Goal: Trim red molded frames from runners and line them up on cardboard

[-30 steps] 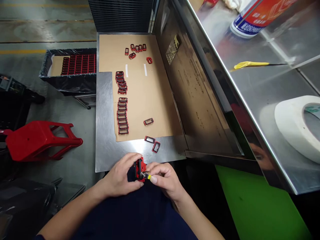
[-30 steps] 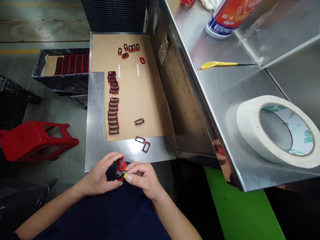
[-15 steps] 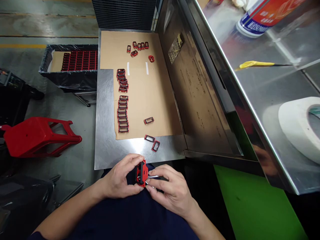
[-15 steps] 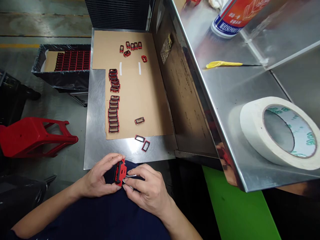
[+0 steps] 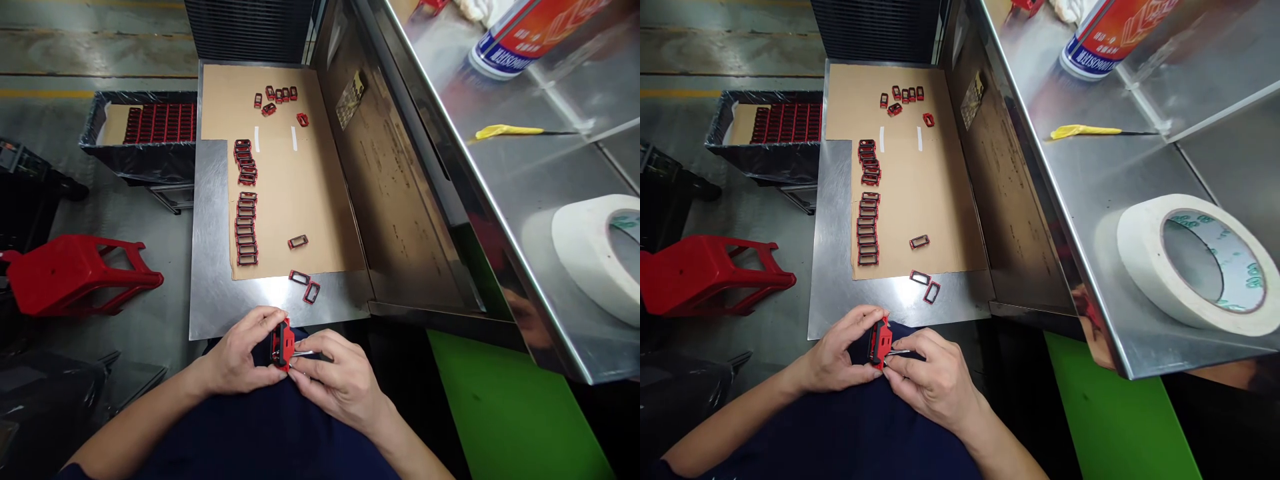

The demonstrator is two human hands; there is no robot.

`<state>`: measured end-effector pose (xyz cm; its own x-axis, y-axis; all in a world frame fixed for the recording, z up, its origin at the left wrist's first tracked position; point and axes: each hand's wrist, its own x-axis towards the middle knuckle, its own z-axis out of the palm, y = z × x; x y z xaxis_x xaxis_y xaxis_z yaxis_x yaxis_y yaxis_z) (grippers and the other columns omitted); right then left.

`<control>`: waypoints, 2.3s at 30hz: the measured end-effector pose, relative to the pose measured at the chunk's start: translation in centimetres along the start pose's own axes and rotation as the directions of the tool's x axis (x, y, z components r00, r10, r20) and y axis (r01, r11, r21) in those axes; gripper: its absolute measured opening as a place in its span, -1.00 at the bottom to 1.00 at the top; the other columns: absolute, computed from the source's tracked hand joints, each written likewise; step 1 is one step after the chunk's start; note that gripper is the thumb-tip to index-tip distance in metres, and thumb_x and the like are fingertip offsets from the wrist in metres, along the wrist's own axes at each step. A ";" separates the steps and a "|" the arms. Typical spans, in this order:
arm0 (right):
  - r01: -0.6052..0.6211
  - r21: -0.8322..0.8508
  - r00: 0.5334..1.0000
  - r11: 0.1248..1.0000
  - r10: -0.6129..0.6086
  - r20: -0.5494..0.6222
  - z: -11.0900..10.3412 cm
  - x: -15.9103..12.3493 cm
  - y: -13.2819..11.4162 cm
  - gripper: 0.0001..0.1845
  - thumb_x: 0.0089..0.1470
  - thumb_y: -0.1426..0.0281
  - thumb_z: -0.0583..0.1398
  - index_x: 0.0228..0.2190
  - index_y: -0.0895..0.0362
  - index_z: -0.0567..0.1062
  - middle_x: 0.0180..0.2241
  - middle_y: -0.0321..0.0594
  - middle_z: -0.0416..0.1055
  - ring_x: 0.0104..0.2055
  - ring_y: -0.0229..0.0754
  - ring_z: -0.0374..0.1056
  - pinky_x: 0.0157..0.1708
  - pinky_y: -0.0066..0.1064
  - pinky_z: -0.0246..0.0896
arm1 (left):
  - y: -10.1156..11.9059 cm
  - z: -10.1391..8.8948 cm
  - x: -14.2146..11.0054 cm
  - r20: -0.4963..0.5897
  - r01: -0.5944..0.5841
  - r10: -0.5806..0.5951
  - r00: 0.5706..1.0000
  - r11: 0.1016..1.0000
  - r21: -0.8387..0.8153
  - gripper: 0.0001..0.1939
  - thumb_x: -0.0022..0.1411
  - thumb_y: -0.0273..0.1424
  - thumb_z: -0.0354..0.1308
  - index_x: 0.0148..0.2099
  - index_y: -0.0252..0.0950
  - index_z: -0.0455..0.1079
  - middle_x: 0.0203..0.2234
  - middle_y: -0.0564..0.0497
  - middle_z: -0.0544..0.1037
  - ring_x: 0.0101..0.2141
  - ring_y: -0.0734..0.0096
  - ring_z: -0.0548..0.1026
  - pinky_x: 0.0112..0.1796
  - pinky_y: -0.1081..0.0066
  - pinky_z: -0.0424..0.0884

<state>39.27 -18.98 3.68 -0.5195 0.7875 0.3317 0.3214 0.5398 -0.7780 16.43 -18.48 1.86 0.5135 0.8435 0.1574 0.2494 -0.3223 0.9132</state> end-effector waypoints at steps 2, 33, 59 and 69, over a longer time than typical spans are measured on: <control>-0.001 -0.001 1.000 1.000 0.001 0.020 -0.1 0.0 0.0 -0.89 0.22 0.49 0.28 -0.20 0.12 0.57 -0.17 -0.16 0.44 -0.22 -0.17 0.36 -0.28 -0.38 0.35 | -0.1 0.0 0.0 0.002 -0.010 0.010 1.000 1.000 0.004 -0.11 0.16 -0.40 0.32 0.43 -0.11 -0.04 0.06 -0.20 0.35 0.05 0.12 0.43 0.04 0.13 0.47; -0.202 0.149 0.973 0.968 0.216 -0.084 0.3 -0.5 0.3 -0.92 0.25 0.45 0.28 -0.20 0.16 0.50 -0.31 -0.19 0.46 -0.32 -0.23 0.38 -0.32 -0.42 0.32 | -1.3 0.0 -0.7 -0.030 0.156 -0.157 0.987 0.987 -0.029 -0.19 0.11 -0.29 0.37 0.35 -0.21 0.16 0.09 -0.22 0.40 0.07 0.07 0.44 0.10 0.09 0.42; -0.097 -0.011 0.953 0.995 0.090 -0.291 0.4 -0.4 0.8 -0.91 0.17 0.52 0.31 -0.25 0.13 0.59 -0.18 -0.17 0.47 -0.27 -0.21 0.38 -0.33 -0.41 0.30 | -2.0 -0.8 3.6 0.124 0.000 0.004 0.992 1.000 -0.028 -0.18 0.12 -0.45 0.31 0.36 -0.14 0.05 0.14 -0.21 0.29 0.15 0.06 0.34 0.14 0.08 0.38; -0.035 -0.023 0.971 0.999 0.029 -0.237 0.7 -0.1 0.4 -0.88 0.16 0.55 0.31 -0.23 0.14 0.57 -0.17 -0.18 0.48 -0.30 -0.21 0.36 -0.35 -0.41 0.28 | -1.8 -0.6 2.5 0.061 -0.042 0.045 0.997 0.998 -0.050 -0.18 0.13 -0.45 0.32 0.36 -0.17 0.06 0.13 -0.22 0.31 0.15 0.07 0.35 0.13 0.12 0.38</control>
<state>38.89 -19.04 3.02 -0.3079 0.8507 0.4260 0.3575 0.5184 -0.7768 16.78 -15.59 0.85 0.5734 0.8004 0.1746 0.1867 -0.3352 0.9235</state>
